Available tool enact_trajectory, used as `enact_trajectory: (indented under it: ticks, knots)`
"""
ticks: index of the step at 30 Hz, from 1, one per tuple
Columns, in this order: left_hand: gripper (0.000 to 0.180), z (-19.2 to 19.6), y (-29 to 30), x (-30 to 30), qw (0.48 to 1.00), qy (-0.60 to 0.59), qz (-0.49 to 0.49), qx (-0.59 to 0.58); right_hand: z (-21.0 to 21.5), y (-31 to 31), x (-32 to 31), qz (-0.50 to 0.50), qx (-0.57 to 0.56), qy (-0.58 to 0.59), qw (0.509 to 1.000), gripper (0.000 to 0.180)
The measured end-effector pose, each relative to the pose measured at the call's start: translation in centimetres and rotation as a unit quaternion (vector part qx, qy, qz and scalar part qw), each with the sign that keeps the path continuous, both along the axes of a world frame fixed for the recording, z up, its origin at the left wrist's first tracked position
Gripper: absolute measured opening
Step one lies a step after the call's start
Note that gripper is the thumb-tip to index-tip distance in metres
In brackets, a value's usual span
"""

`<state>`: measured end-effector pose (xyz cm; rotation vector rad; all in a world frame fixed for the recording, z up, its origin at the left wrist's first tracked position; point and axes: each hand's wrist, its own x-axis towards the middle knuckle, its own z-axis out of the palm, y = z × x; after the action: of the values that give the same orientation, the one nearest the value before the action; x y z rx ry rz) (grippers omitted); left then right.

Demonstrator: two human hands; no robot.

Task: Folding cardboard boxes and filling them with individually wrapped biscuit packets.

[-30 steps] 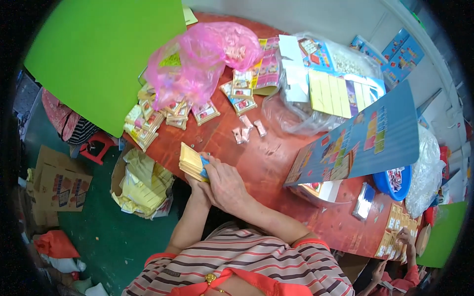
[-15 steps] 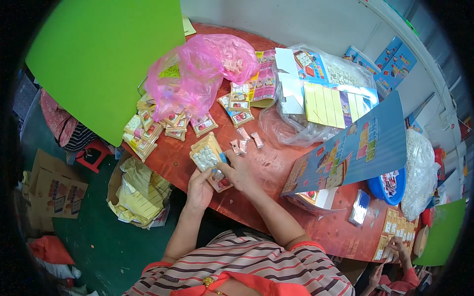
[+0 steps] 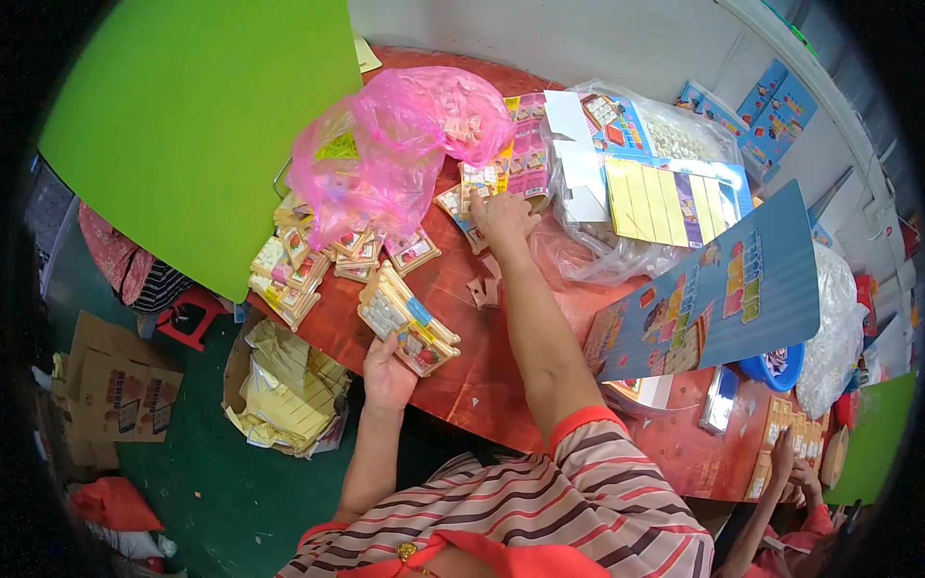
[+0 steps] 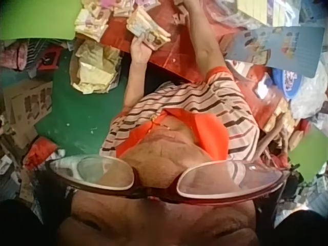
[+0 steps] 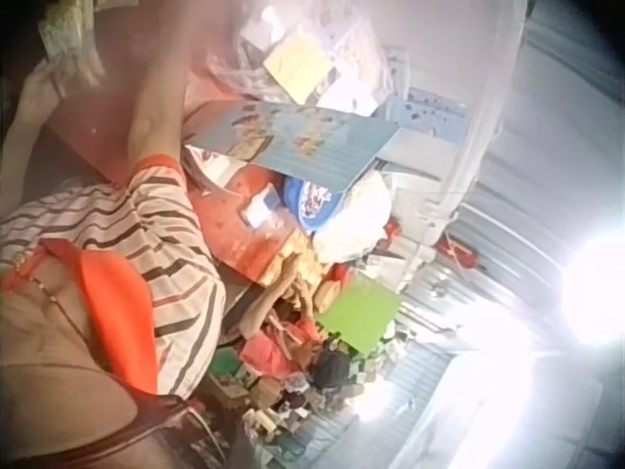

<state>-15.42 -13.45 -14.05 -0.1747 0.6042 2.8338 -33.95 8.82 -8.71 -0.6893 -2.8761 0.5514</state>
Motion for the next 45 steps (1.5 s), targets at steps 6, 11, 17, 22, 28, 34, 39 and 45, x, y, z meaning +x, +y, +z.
enact_trajectory:
  ticks: [6,11,17,22,28,34,39,45]
  knots:
    - [0.050,0.0,-1.2,-0.4,1.000,0.016,-0.003,0.014,-2.5,1.2,-1.6,-0.034,-0.074,0.035,0.996,0.055]
    - [0.049,0.2,-1.6,-1.7,1.000,0.023,0.000,0.014,-0.9,0.8,2.2,0.049,-0.230,0.149,0.960,0.040]
    - [0.057,0.2,-0.8,-3.7,0.996,0.068,-0.036,0.051,0.0,-4.0,12.8,0.188,-0.476,0.191,0.837,0.013]
    - [0.054,-0.7,-0.9,-4.2,0.994,0.079,-0.043,0.069,-0.2,-4.6,15.4,0.242,-0.576,0.074,0.777,0.017]
    - [0.054,-0.6,-2.2,-2.9,0.992,0.043,-0.037,0.111,-0.6,-1.0,5.6,0.150,-0.063,0.158,0.974,0.051]
    - [0.054,-1.6,-3.2,-1.6,0.978,0.054,-0.033,0.197,-2.0,-0.3,0.8,0.075,0.054,0.035,0.995,0.059]
    - [0.055,-0.7,-4.1,-1.1,0.974,0.127,-0.071,0.174,-2.8,-1.4,0.2,0.077,0.019,0.031,0.996,0.065]
    - [0.047,-0.8,-3.7,-0.6,0.961,0.180,-0.045,0.206,-0.5,-3.1,2.6,0.130,-0.083,0.106,0.982,0.045]
